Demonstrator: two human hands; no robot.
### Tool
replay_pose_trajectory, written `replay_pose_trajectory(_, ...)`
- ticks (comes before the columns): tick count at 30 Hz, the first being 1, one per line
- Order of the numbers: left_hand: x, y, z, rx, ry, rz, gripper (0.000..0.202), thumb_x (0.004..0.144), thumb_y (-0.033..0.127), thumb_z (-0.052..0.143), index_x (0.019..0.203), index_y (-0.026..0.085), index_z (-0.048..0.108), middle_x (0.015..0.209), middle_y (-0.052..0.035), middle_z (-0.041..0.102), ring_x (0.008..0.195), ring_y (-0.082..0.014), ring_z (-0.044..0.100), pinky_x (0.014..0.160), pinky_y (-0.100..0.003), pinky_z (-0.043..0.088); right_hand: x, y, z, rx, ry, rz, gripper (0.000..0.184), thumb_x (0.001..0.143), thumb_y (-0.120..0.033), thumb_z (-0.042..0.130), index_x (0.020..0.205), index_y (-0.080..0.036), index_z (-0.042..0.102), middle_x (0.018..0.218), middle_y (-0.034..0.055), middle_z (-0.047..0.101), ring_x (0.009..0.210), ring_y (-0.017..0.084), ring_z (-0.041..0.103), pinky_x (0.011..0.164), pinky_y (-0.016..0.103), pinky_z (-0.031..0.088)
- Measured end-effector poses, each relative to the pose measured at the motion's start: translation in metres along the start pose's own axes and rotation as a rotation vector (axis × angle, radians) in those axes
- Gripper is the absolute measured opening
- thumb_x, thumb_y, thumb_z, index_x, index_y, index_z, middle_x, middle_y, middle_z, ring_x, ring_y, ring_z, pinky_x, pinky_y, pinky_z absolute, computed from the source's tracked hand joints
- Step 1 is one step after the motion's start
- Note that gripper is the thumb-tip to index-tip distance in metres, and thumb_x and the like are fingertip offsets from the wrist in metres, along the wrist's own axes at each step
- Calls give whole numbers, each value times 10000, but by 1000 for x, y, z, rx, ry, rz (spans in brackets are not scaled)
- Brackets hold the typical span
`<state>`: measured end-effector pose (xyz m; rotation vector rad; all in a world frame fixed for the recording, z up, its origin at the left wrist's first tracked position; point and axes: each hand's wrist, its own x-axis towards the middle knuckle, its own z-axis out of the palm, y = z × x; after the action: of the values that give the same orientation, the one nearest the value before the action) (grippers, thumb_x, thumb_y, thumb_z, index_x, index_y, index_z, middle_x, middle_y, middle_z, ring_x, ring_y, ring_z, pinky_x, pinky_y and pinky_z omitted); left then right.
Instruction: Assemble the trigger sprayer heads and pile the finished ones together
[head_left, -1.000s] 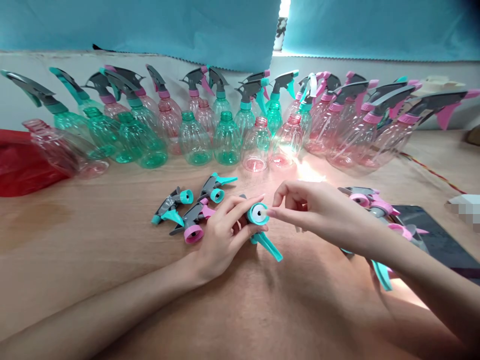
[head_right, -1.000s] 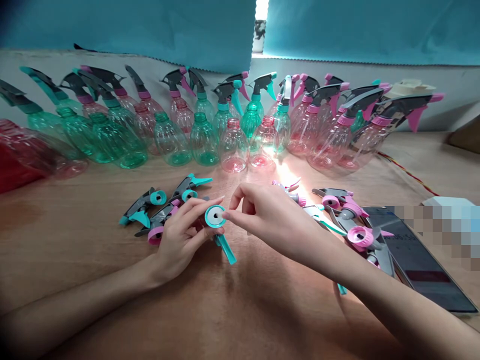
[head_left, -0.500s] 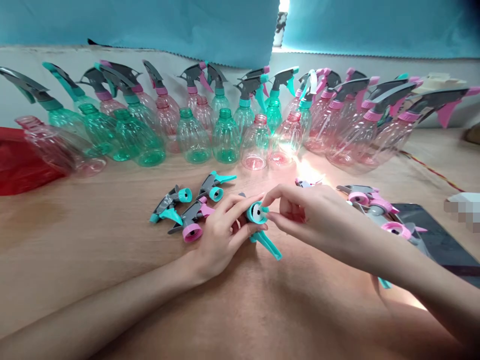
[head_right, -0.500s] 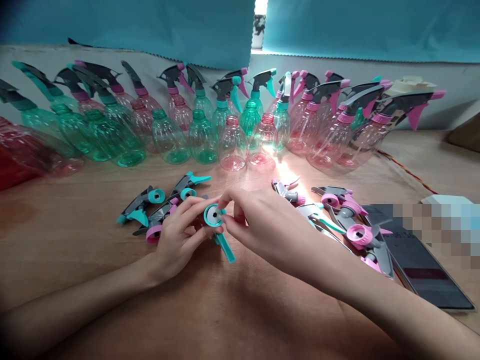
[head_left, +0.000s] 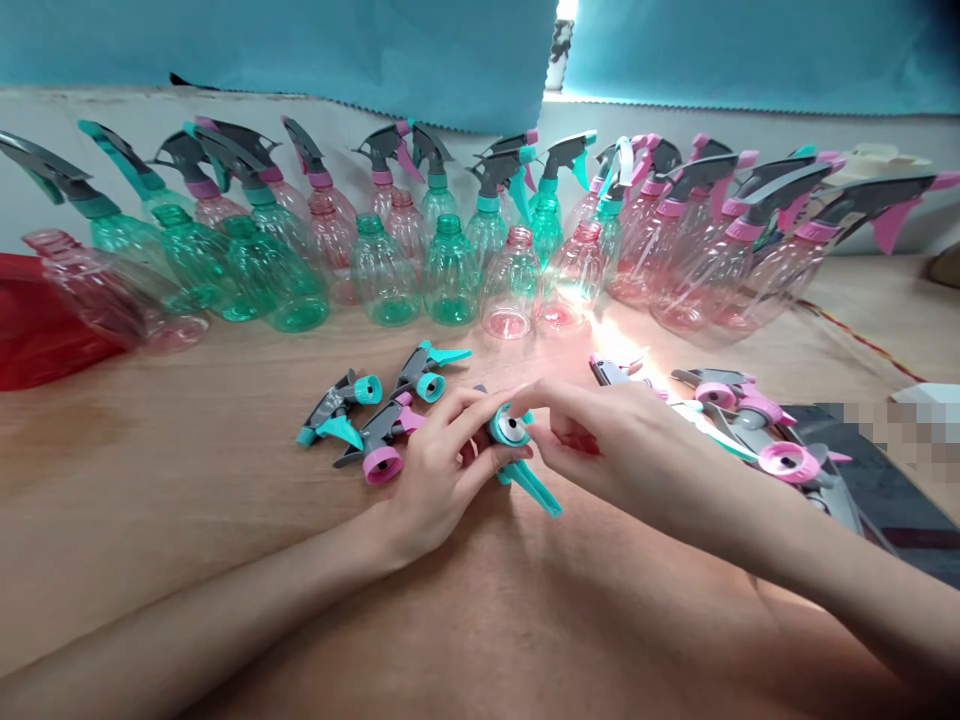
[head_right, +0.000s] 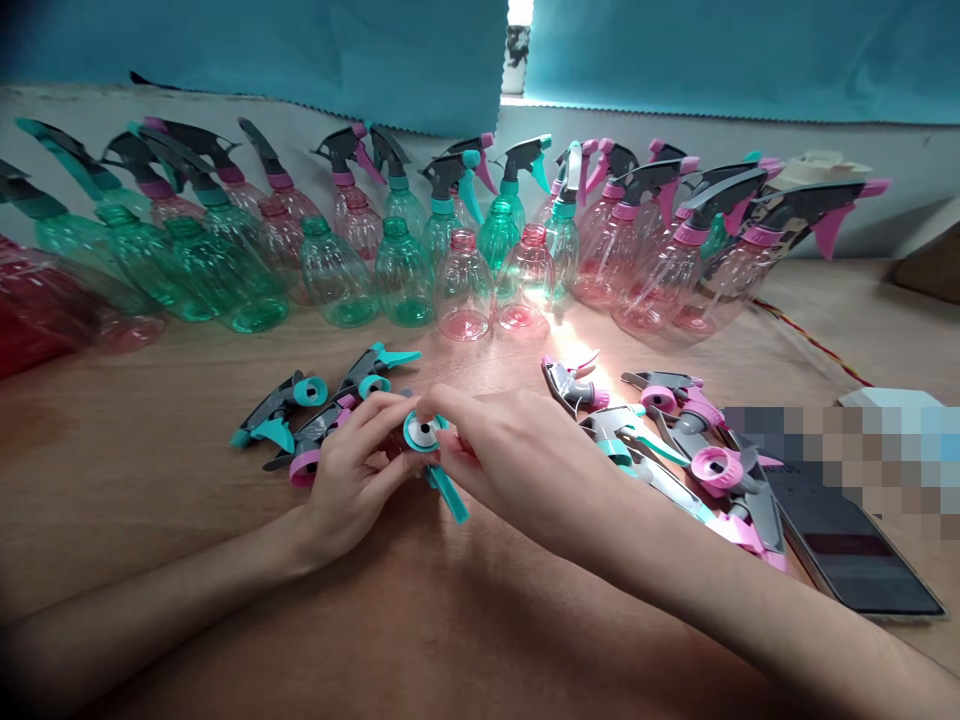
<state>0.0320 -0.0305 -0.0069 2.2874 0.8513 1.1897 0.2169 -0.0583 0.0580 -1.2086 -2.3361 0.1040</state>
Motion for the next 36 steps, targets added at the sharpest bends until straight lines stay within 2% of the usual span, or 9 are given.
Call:
replay_pose_trajectory(3,-1,2,-1,21,-4,3,310,897,271,568,1205,241,541,945,-15,526,790,-121,504,631,-211,446,-2,0,1,39,-6,-13,236,763,-49,480,911,-146,636,537,-95,205,455,71,210,421,190,197)
replay_pose_trajectory(9,0,3,-1,9,-12,-2,274,904,271,556,1177,254,556,946,-16,532,770,-122,508,625,-217,453,-1,3,1,79,-35,-32,270,768,-63,524,996,-160,631,527,-103,244,459,67,246,442,178,226)
replay_pose_trajectory(13,0,2,-1,-2,-17,-11,276,901,242,558,1177,258,559,961,-14,533,759,-116,508,634,-219,457,-2,3,2,71,-43,-24,212,804,-145,570,1005,-178,626,500,-112,264,436,66,241,442,184,233)
replay_pose_trajectory(19,-1,2,-1,3,-25,-19,343,890,166,562,1216,268,540,971,-10,533,775,-113,506,633,-206,454,-3,-2,3,21,-7,32,177,781,-115,570,928,-189,635,512,-95,364,438,64,341,439,181,254)
replay_pose_trajectory(23,1,1,0,-17,-22,-8,329,877,204,596,1195,274,554,957,-2,530,731,-98,499,603,-191,454,-1,1,-2,-10,-12,45,161,799,-174,600,958,-178,626,481,-106,368,411,59,358,440,180,252)
replay_pose_trajectory(27,1,2,0,-10,-18,-8,370,867,240,614,1225,291,539,954,-7,531,761,-111,513,614,-196,467,-1,2,-7,-58,-11,73,100,793,-212,609,881,-174,637,474,-99,368,408,64,332,449,197,245)
replay_pose_trajectory(32,1,3,-1,10,-12,16,349,890,255,577,1235,283,530,946,-11,530,763,-119,512,652,-222,474,-1,-2,-4,-31,-43,138,161,787,-182,573,930,-182,645,457,-99,364,399,69,356,438,202,235)
replay_pose_trajectory(36,-1,2,-1,62,-11,30,334,898,209,552,1228,257,533,961,-25,545,810,-139,518,670,-232,470,-3,-6,5,15,-16,116,188,784,-166,548,939,-176,654,477,-92,357,409,69,353,439,199,246)
